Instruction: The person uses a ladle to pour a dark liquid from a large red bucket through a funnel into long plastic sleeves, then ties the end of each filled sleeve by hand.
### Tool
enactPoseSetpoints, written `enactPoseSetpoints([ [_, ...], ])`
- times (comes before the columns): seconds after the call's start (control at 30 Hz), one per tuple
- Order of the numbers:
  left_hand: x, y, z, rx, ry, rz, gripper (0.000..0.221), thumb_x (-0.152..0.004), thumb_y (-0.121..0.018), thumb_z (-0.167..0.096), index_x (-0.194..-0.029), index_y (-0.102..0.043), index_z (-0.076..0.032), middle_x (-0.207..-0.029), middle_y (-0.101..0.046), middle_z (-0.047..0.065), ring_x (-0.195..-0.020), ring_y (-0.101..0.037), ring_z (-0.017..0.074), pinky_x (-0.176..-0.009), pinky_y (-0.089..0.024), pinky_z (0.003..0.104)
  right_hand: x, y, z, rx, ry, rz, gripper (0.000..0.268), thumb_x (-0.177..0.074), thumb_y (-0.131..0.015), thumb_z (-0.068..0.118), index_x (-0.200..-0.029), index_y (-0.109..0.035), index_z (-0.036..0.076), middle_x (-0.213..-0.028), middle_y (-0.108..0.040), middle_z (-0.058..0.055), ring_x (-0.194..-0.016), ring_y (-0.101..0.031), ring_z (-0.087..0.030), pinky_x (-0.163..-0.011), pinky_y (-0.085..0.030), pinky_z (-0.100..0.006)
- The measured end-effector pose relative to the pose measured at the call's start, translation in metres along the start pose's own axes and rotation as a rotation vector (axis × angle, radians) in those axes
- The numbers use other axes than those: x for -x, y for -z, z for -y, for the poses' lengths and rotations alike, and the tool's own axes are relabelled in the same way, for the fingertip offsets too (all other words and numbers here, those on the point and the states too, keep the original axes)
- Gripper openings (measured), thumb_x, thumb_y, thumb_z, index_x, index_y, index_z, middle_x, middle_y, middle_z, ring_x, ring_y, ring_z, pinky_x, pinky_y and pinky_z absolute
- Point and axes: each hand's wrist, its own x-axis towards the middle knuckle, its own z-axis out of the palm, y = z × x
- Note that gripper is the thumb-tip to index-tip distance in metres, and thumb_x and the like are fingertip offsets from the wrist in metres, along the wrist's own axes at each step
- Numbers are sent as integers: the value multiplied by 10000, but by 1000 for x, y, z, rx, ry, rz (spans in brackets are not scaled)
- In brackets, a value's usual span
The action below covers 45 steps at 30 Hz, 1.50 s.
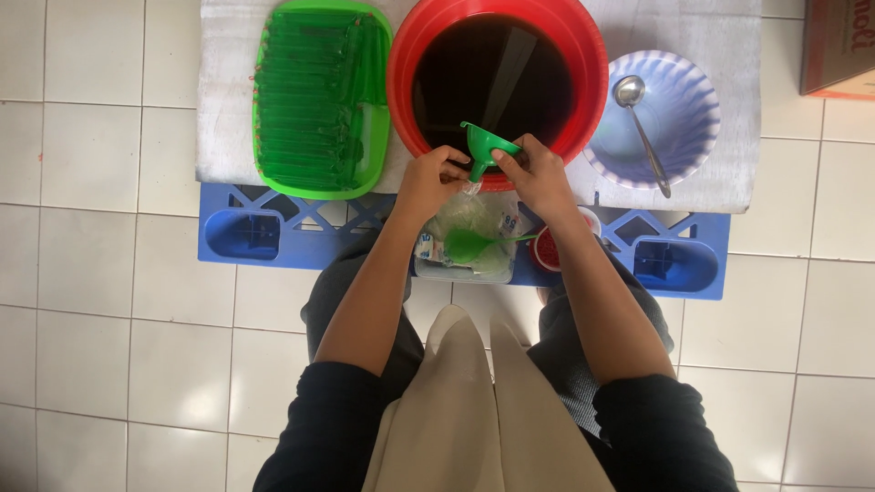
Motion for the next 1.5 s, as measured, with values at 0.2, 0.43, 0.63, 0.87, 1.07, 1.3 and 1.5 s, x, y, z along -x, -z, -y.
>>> enactPoseSetpoints([
  [0.2,6,8,-12,-9,-35,51,370,-863,-783,-52,-1213,-683,-123,-1019,-782,151,-975,-730,273,-842,-577,350,3,-2,4,-10,36,19,357,-1033,-712,409,-1049,-671,54,-779,-677,-140,-772,-687,-316,-732,-526,-441],
  [0.43,7,12,-14,67,-115,17,335,-860,-839,-123,-1163,-696,-125,-989,-789,113,-932,-727,220,-847,-560,318,2,5,2,-47,60,19,354,-1065,-690,399,-1041,-668,47,-784,-696,-148,-784,-716,-299,-753,-531,-418],
  [0.63,6,13,-21,41,-204,25,340,-854,-867,-155,-1133,-673,-156,-928,-788,63,-863,-730,156,-821,-549,268,-1,9,-3,-115,17,26,421,-1103,-610,481,-1039,-644,67,-782,-704,-109,-780,-731,-261,-772,-542,-404],
  [0.87,6,7,-26,13,-259,-40,301,-820,-909,-201,-1035,-703,-160,-915,-791,68,-943,-736,198,-910,-511,319,1,16,1,-137,-18,47,434,-1095,-600,491,-1033,-635,63,-781,-693,-106,-775,-745,-239,-798,-557,-385],
  [1.07,7,9,-31,-12,-251,2,313,-812,-890,-159,-1069,-714,-175,-964,-797,53,-978,-741,183,-914,-515,315,1,20,-3,-115,-30,16,449,-1103,-597,507,-1046,-639,64,-779,-689,-101,-791,-746,-258,-815,-549,-405],
  [1.3,4,5,-23,-4,-245,-16,348,-861,-856,-132,-1170,-700,-171,-966,-799,47,-968,-750,180,-892,-521,293,6,21,13,-78,-8,8,430,-1112,-586,486,-1039,-641,66,-754,-698,-93,-789,-732,-284,-813,-537,-416],
  [1.5,-1,6,-11,8,-197,-20,301,-887,-861,-237,-1152,-723,-193,-1014,-795,45,-982,-728,144,-908,-502,271,3,14,4,-117,192,-25,318,-1087,-674,366,-1032,-619,58,-756,-677,-110,-718,-685,-275,-722,-521,-385],
])
